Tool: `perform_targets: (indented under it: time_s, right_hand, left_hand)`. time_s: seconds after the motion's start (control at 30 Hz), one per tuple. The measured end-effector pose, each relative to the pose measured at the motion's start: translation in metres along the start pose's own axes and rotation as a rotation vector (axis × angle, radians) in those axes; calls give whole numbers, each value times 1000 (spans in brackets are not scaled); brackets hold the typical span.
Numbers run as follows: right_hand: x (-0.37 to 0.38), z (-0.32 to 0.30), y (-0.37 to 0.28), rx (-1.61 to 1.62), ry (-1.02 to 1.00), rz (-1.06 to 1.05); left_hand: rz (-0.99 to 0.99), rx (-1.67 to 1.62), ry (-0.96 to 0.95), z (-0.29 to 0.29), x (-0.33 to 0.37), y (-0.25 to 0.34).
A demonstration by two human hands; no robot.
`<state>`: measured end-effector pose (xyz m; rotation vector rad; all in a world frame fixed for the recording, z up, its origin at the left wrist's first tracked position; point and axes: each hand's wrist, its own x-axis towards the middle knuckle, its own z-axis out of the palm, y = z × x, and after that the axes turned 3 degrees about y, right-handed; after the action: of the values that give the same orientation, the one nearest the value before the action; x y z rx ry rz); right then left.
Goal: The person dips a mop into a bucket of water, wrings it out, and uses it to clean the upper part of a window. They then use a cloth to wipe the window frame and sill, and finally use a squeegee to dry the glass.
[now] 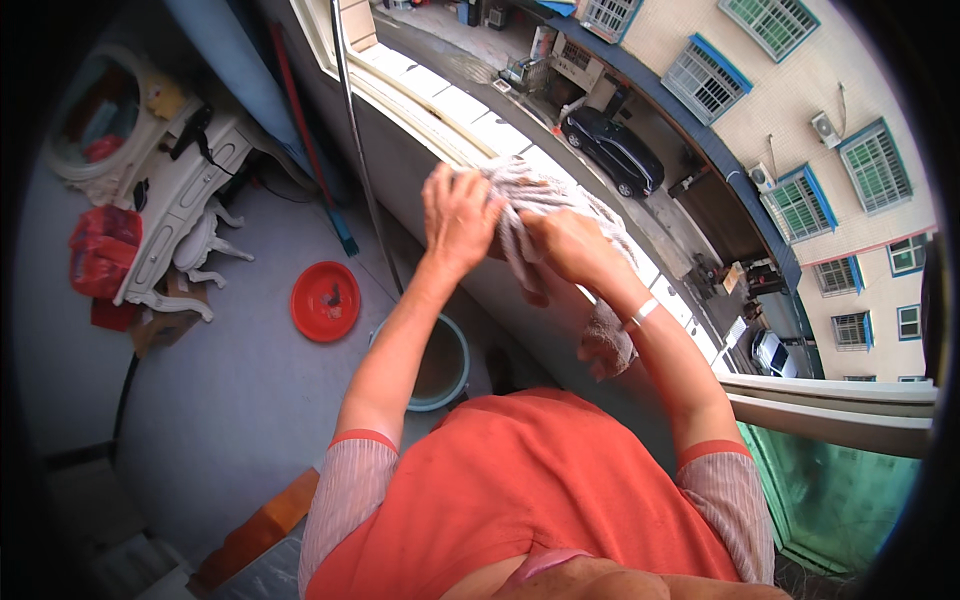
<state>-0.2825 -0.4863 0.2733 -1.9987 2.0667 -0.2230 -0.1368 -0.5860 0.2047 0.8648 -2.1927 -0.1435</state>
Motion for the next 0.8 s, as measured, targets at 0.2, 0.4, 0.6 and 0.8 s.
perform_targets:
  time_s: [0.2,0.4,0.6,0.8]
  right_hand:
    - [103,24,-44,-200,144,-185]
    - [85,33,-29,-187,161,-199]
    - [-32,8,4,63,102,-25]
    - [-29,11,4,200,129,66]
  left_hand:
    - [-96,334,-17,5,39,-96]
    - [-30,142,-69,8,36,-82]
    - [9,-63,-61,-2,-14,9]
    - [-300,-384,142,16,-46,24]
